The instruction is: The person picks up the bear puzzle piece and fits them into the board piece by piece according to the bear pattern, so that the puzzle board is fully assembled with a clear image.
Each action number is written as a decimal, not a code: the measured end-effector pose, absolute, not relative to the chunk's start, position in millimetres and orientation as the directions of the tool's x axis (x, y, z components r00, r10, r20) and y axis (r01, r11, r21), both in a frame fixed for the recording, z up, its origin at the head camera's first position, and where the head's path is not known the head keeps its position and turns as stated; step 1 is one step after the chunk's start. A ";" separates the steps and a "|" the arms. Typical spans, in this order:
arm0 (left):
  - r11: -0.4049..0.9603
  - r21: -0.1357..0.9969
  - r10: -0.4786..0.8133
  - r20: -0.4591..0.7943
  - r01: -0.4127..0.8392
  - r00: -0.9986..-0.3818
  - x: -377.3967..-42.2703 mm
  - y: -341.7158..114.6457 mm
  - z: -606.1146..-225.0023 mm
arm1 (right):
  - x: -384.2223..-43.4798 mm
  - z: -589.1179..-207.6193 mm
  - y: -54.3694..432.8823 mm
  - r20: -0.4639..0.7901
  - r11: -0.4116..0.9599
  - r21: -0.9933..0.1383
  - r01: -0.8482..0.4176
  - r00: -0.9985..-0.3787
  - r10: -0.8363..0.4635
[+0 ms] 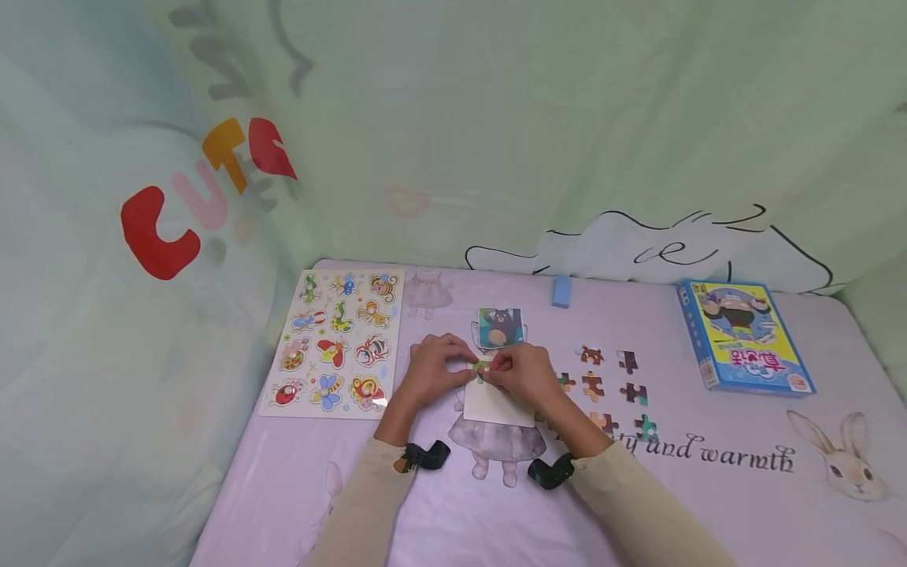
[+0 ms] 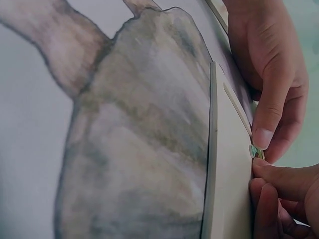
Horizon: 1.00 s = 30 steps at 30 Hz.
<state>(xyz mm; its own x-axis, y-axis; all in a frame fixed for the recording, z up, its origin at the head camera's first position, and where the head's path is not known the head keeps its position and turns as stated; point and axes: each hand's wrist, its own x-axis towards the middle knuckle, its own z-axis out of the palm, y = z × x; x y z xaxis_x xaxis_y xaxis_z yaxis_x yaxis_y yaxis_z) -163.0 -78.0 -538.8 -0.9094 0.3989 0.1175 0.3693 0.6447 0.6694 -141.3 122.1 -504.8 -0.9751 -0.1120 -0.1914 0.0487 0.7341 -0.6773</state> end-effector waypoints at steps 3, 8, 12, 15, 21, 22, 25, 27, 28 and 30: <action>0.655 0.662 0.397 0.108 0.363 -0.912 -163.0 -77.6 -538.5 | -141.9 -504.4 122.5 -0.193 0.734 -0.678 0.046 -0.974 -0.118; 0.665 0.658 0.392 0.096 0.354 -0.915 -163.7 -76.6 -539.1 | -143.9 -502.7 126.3 -0.218 0.727 -0.685 0.038 -0.964 -0.155; 0.672 0.658 0.387 0.080 0.340 -0.919 -163.7 -75.6 -540.2 | -144.5 -502.0 128.7 -0.250 0.709 -0.703 0.054 -0.952 -0.176; 0.682 0.655 0.379 0.065 0.326 -0.923 -163.6 -74.5 -540.5 | -144.6 -502.4 129.5 -0.252 0.699 -0.713 0.055 -0.950 -0.182; 0.700 0.643 0.360 0.059 0.311 -0.931 -163.1 -72.3 -538.8 | -144.4 -505.1 128.5 -0.228 0.693 -0.719 0.045 -0.958 -0.174; 0.702 0.641 0.357 0.061 0.311 -0.932 -163.2 -72.0 -538.7 | -144.4 -505.6 128.4 -0.225 0.695 -0.718 0.043 -0.959 -0.173; 0.704 0.639 0.352 0.066 0.310 -0.934 -162.8 -71.6 -538.2 | -144.4 -506.2 128.3 -0.222 0.700 -0.713 0.038 -0.960 -0.173; 0.701 0.641 0.352 0.069 0.312 -0.934 -162.5 -71.2 -538.1 | -144.2 -505.4 128.9 -0.227 0.704 -0.709 0.037 -0.958 -0.178; 0.699 0.642 0.353 0.071 0.313 -0.933 -162.4 -71.0 -538.1 | -144.0 -504.8 129.5 -0.227 0.706 -0.707 0.033 -0.957 -0.183; 0.696 0.645 0.355 0.071 0.315 -0.932 -161.9 -70.4 -538.1 | -143.2 -503.1 131.4 -0.233 0.708 -0.706 0.027 -0.953 -0.196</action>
<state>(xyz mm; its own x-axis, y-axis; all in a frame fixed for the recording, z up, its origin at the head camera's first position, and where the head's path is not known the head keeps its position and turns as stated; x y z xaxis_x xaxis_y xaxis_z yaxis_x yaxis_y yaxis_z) -161.9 -70.4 -538.1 -0.9320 0.3554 0.0711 0.3148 0.6965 0.6448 -143.2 131.4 -503.1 -0.9526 -0.1960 -0.2327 0.0269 0.7076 -0.7061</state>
